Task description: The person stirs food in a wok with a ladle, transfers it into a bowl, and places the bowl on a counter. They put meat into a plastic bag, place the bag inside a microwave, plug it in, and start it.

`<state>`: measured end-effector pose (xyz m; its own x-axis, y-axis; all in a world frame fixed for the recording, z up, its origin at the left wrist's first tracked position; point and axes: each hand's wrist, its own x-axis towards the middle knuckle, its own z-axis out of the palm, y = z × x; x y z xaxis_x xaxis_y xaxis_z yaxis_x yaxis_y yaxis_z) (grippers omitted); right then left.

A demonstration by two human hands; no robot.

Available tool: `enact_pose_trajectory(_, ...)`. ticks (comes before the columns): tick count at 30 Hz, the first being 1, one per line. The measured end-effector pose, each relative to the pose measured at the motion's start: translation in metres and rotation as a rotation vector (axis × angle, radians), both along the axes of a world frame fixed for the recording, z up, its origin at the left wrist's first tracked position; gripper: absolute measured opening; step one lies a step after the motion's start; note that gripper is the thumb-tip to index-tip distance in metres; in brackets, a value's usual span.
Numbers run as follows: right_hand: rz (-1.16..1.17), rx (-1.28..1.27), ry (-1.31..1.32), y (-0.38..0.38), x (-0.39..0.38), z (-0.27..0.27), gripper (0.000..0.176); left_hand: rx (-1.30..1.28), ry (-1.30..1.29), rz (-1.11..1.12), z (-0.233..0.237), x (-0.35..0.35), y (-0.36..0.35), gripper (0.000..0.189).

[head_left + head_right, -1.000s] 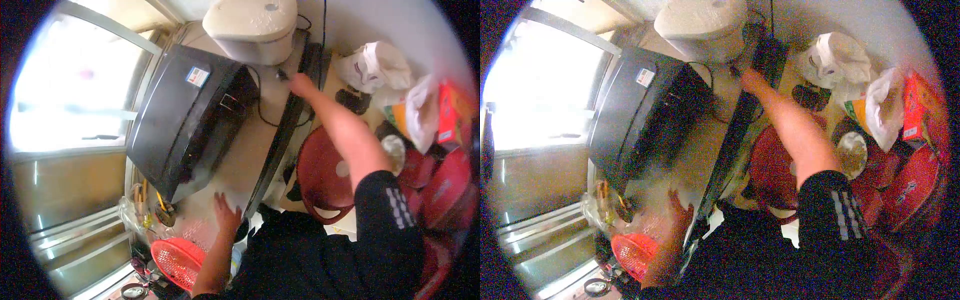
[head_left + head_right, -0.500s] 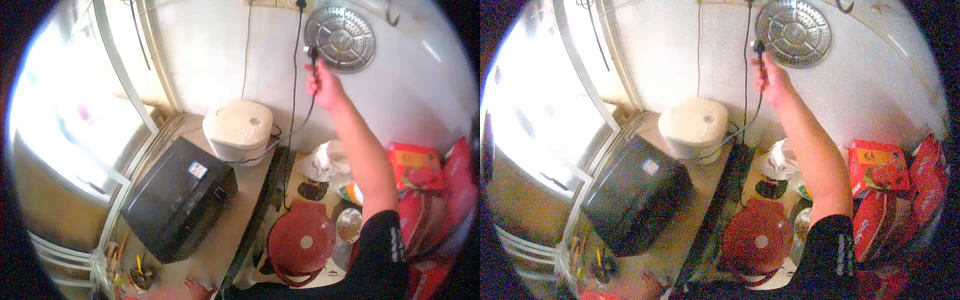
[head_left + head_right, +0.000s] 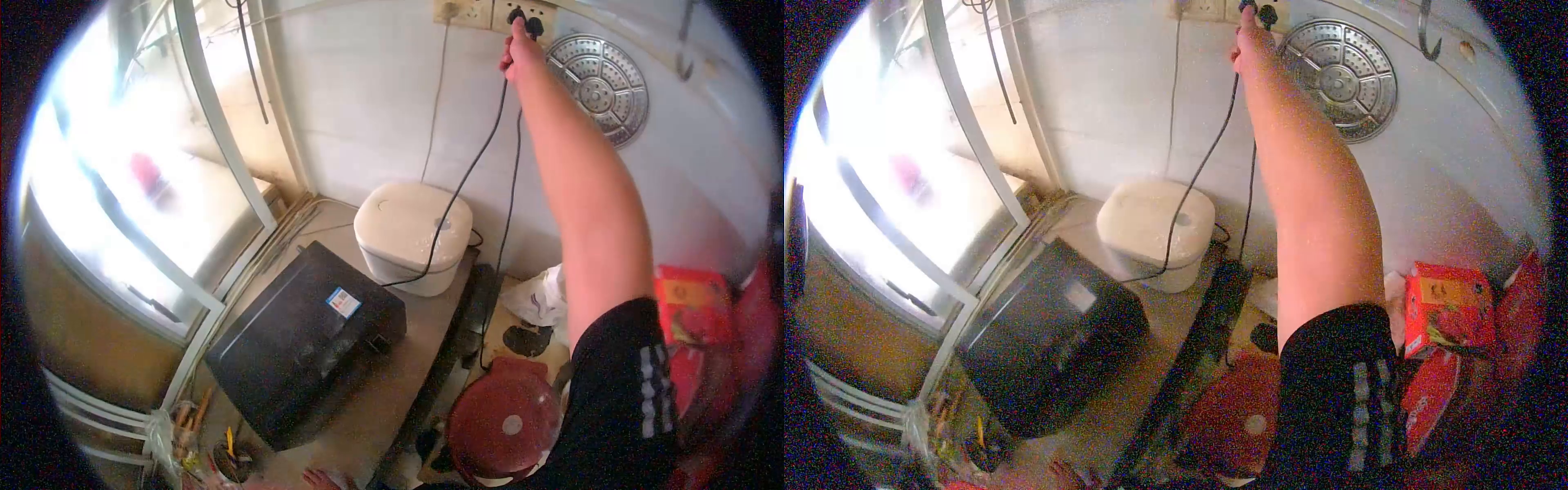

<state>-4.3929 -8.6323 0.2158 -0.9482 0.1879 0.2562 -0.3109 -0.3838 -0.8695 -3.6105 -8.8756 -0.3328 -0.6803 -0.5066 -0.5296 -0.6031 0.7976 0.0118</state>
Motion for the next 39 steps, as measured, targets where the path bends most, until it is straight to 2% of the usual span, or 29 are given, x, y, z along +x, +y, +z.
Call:
enact_pose_trajectory(1, -0.038, -0.002, -0.036, -0.003, -0.006, -0.001, 0.051, -0.002, -0.004, 0.001, -0.003, 0.003, -0.002, 0.106)
enact_pose_trajectory(3, -0.048, 0.036, 0.005, -0.007, -0.021, -0.011, 0.053, -0.020, -0.173, -0.133, 0.042, -0.017, 0.010, 0.107)
enact_pose_trajectory(5, -0.061, 0.073, 0.051, -0.011, -0.029, -0.020, 0.054, -0.078, -0.166, -0.209, 0.008, 0.000, 0.002, 0.108)
enact_pose_trajectory(6, -0.085, 0.103, 0.111, -0.013, -0.029, -0.023, 0.055, -0.135, -0.154, -0.285, 0.006, 0.000, 0.000, 0.109)
enact_pose_trajectory(7, -0.110, 0.133, 0.170, -0.013, -0.029, -0.026, 0.055, -0.136, -0.159, -0.288, 0.007, 0.002, 0.000, 0.109)
enact_pose_trajectory(9, -0.125, 0.170, 0.103, -0.007, -0.042, -0.020, 0.054, 0.006, -0.247, -0.115, 0.051, -0.022, 0.012, 0.108)
enact_pose_trajectory(10, -0.135, 0.205, 0.044, -0.005, -0.048, -0.017, 0.053, 0.007, -0.248, -0.118, 0.047, -0.020, 0.010, 0.108)
enact_pose_trajectory(12, -0.174, 0.172, 0.005, -0.019, -0.009, 0.001, 0.047, -0.052, -0.321, -0.208, 0.025, -0.011, 0.007, 0.107)
enact_pose_trajectory(13, -0.214, 0.139, -0.036, -0.024, 0.009, 0.008, 0.057, -0.049, -0.327, -0.210, 0.017, -0.008, 0.004, 0.107)
enact_pose_trajectory(14, -0.212, 0.145, -0.046, -0.025, 0.015, 0.012, 0.057, -0.034, -0.319, -0.188, 0.010, -0.002, 0.001, 0.109)
enact_pose_trajectory(16, -0.241, 0.058, -0.097, -0.029, 0.021, 0.013, 0.048, -0.032, -0.270, -0.219, -0.008, 0.001, -0.005, 0.106)
enact_pose_trajectory(17, -0.026, 0.089, -0.089, -0.010, -0.021, 0.002, 0.049, -0.038, -0.248, -0.269, 0.001, 0.001, -0.004, 0.103)
enact_pose_trajectory(18, 0.058, 0.088, -0.192, 0.003, -0.046, -0.012, 0.052, 0.049, -0.287, -0.279, 0.063, -0.033, 0.007, 0.098)
enact_pose_trajectory(19, -0.064, 0.280, -0.146, 0.005, -0.037, -0.026, 0.054, 0.137, -0.326, -0.284, 0.125, -0.066, 0.018, 0.094)
enact_pose_trajectory(20, -0.180, 0.473, -0.093, 0.003, -0.024, -0.040, 0.056, 0.072, -0.230, -0.266, 0.091, -0.041, 0.015, 0.095)
enact_pose_trajectory(21, -0.161, 0.481, -0.134, 0.000, -0.014, -0.069, 0.056, -0.002, -0.125, -0.252, 0.051, -0.020, 0.008, 0.096)
enact_pose_trajectory(23, -0.783, 1.080, 0.466, 0.007, 0.023, -0.124, 0.058, -0.126, -0.286, -0.353, 0.058, -0.027, 0.012, 0.105)
enact_pose_trajectory(24, -0.735, 0.959, 0.640, 0.002, 0.067, -0.155, 0.051, -0.124, -0.308, -0.355, 0.052, -0.024, 0.011, 0.105)
enact_pose_trajectory(25, -0.692, 0.833, 0.808, -0.009, 0.127, -0.188, 0.046, -0.090, -0.196, -0.275, 0.044, -0.022, 0.009, 0.109)
enact_pose_trajectory(26, -0.538, 0.805, 0.594, -0.014, 0.175, -0.230, 0.036, -0.058, -0.081, -0.191, 0.034, -0.016, 0.009, 0.113)
enact_pose_trajectory(28, 0.008, 0.614, 0.311, -0.023, 0.236, -0.335, 0.018, -0.076, -0.130, -0.261, 0.029, -0.006, 0.006, 0.115)
enact_pose_trajectory(29, 0.148, 0.689, 0.085, -0.027, 0.274, -0.363, 0.024, -0.040, -0.114, -0.175, 0.030, -0.008, 0.006, 0.115)
enact_pose_trajectory(30, 0.224, 0.709, -0.115, -0.031, 0.283, -0.431, 0.026, -0.006, -0.093, -0.089, 0.032, -0.013, 0.006, 0.116)
enact_pose_trajectory(32, 0.382, 1.151, -0.232, -0.034, 0.305, -0.504, 0.033, -0.015, -0.110, -0.135, 0.044, -0.021, 0.010, 0.117)
enact_pose_trajectory(33, 0.378, 1.139, -0.243, -0.038, 0.308, -0.532, 0.033, -0.013, -0.109, -0.157, 0.048, -0.022, 0.011, 0.118)
enact_pose_trajectory(35, 0.198, 1.067, 0.125, -0.048, 0.317, -0.564, 0.038, -0.023, -0.147, -0.143, 0.035, -0.018, 0.007, 0.120)
enact_pose_trajectory(36, 0.197, 1.059, 0.107, -0.051, 0.317, -0.571, 0.038, -0.022, -0.174, -0.126, 0.028, -0.013, 0.004, 0.122)
enact_pose_trajectory(38, 0.410, 0.972, -0.026, -0.050, 0.304, -0.564, 0.039, -0.042, -0.203, -0.155, 0.027, -0.010, 0.005, 0.123)
enact_pose_trajectory(39, 0.406, 0.967, -0.037, -0.048, 0.302, -0.565, 0.039, -0.058, -0.219, -0.165, 0.025, -0.010, 0.005, 0.125)
